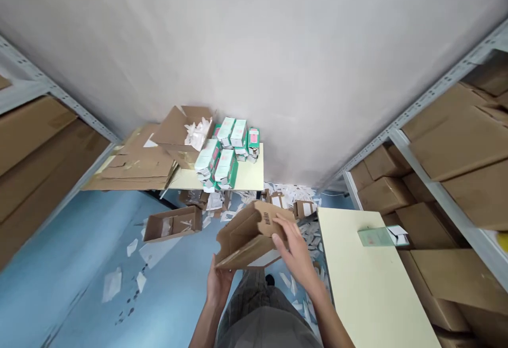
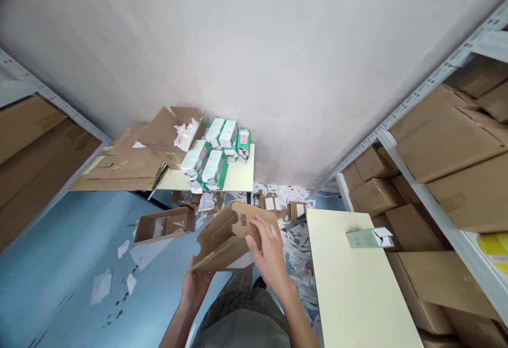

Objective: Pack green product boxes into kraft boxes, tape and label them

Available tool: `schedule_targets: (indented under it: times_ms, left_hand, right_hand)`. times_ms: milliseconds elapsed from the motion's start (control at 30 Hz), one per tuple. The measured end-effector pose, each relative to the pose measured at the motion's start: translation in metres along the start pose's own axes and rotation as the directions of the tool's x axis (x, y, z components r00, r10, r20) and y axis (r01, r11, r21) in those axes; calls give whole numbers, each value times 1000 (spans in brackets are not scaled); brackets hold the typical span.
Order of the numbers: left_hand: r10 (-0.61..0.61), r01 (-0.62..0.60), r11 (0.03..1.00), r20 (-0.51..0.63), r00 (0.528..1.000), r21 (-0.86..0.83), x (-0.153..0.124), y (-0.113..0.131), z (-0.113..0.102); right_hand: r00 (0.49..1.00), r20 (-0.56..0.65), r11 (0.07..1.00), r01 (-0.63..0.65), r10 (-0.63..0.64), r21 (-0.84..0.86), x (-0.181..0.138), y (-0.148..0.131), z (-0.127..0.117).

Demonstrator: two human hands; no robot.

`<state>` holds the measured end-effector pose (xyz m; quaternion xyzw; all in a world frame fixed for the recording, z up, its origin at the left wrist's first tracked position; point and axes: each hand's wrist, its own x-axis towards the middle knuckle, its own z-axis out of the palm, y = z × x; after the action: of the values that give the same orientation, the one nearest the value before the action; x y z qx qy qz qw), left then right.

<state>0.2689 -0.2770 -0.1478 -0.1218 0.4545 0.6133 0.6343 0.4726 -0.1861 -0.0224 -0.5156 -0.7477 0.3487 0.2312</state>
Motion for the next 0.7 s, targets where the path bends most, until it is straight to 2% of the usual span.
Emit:
schedule_targets:
  times_ms: [133,267,367,467,533,633,700]
  left_hand:
    - [158,-161,986,55,986,51,27,30,10]
    - [277,-297,936,127,953,190,72,74,45]
    - [355,-449,832,309,882,325,103,123,75]
    - [355,-573,712,495,793,407,124,180,101]
    - [361,-635,637,558,747,437,135,216,114]
    - [355,-682,546,603,714,486,151,257,128]
    - [323,-672,524,608,725,523,163,273,134]
  right_hand:
    - [987,-61,975,-139,152,172,30,15,6]
    - [960,-148,930,-183,239,319,70,21,16]
    - [912,-270,893,-180,309,413,109,19,26]
    - [862,-325,845,-193,389,499,151,5,38]
    - [859,-315,827,-196,404,526,177,-11,45]
    - [852,-303,827,-231,426,513,210,-41,55]
    - [845,-285,818,-266,452,509,226,-56,63]
